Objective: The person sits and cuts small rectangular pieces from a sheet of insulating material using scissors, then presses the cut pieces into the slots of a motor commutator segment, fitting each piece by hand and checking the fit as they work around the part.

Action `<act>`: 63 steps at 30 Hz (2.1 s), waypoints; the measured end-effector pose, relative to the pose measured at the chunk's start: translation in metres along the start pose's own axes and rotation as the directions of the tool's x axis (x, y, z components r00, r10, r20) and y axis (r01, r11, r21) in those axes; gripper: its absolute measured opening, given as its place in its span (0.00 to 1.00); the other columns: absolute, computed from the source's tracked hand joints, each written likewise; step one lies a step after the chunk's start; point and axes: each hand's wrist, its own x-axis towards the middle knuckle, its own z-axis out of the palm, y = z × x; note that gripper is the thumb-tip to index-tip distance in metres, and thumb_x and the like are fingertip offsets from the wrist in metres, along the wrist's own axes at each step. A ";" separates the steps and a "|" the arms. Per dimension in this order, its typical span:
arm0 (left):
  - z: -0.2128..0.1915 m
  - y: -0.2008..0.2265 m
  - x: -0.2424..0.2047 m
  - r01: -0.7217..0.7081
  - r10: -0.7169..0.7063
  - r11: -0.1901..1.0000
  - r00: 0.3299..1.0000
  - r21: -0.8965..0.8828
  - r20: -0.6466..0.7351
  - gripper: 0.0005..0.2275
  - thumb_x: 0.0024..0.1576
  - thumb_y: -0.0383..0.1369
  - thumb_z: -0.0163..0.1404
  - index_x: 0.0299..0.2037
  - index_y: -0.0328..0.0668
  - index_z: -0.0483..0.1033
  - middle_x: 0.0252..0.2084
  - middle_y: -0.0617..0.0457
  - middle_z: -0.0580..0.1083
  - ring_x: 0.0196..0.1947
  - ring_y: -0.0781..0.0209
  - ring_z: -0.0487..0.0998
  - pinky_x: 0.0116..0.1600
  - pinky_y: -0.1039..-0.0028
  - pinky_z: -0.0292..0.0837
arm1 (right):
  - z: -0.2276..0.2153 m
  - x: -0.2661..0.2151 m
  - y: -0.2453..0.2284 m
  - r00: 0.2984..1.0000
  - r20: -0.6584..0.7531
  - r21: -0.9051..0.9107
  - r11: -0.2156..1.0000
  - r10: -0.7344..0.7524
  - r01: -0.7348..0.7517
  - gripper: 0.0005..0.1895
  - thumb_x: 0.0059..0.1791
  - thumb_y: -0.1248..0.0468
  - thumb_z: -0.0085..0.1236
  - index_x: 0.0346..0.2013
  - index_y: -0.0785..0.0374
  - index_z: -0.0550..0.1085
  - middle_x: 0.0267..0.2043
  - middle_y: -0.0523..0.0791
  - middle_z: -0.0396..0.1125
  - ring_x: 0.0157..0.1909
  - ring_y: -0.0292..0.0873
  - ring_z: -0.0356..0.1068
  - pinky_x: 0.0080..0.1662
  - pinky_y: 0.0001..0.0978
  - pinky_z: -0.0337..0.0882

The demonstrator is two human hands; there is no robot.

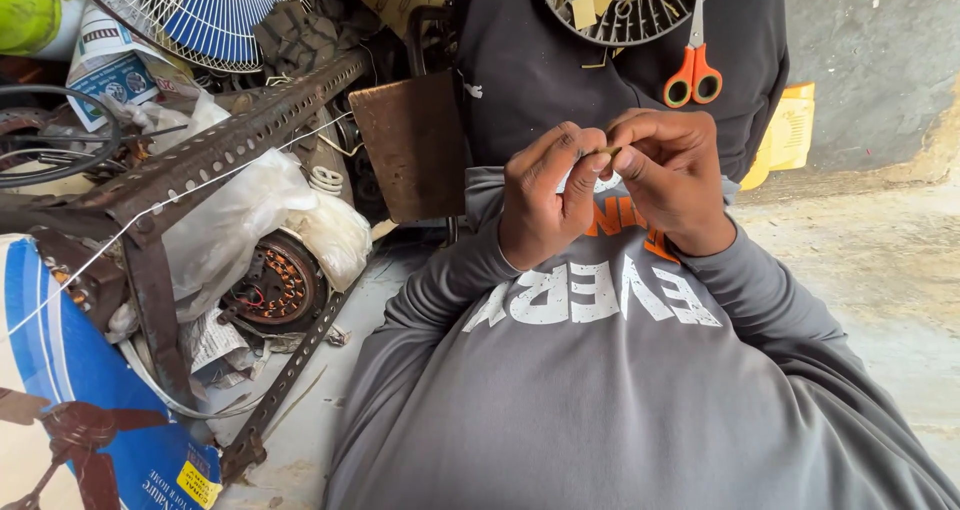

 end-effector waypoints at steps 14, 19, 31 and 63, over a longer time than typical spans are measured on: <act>0.006 -0.009 -0.002 0.061 -0.065 0.993 0.997 -0.102 -0.035 0.07 0.69 0.29 0.47 0.42 0.32 0.72 0.33 0.51 0.72 0.31 0.63 0.77 0.33 0.77 0.72 | 0.006 -0.001 0.009 0.991 -0.041 -0.206 0.972 -0.124 0.113 0.05 0.58 0.71 0.59 0.43 0.73 0.73 0.38 0.46 0.69 0.38 0.33 0.67 0.43 0.21 0.68; -0.002 -0.014 0.009 0.056 -0.054 0.997 0.998 -0.056 0.030 0.09 0.69 0.31 0.46 0.42 0.31 0.72 0.34 0.49 0.72 0.31 0.62 0.74 0.34 0.73 0.70 | 0.007 0.006 0.003 0.982 -0.027 -0.484 0.862 -0.189 0.153 0.04 0.58 0.72 0.54 0.41 0.72 0.71 0.38 0.45 0.66 0.36 0.31 0.62 0.39 0.20 0.63; 0.027 -0.070 -0.006 0.376 -0.375 0.853 0.924 -0.361 0.075 0.16 0.74 0.30 0.41 0.31 0.32 0.62 0.23 0.55 0.60 0.24 0.71 0.57 0.30 0.78 0.55 | -0.001 0.022 -0.002 0.916 0.273 -0.906 0.242 -0.293 0.347 0.07 0.52 0.76 0.61 0.40 0.70 0.70 0.35 0.51 0.65 0.36 0.52 0.66 0.39 0.39 0.65; 0.016 -0.049 0.018 0.163 -0.156 0.964 0.987 -0.212 0.047 0.06 0.60 0.21 0.54 0.37 0.34 0.68 0.32 0.48 0.71 0.29 0.57 0.74 0.35 0.69 0.71 | -0.034 0.015 0.016 0.975 -0.140 -0.590 0.806 -0.173 0.058 0.03 0.56 0.74 0.49 0.42 0.70 0.64 0.41 0.43 0.64 0.38 0.31 0.66 0.42 0.22 0.67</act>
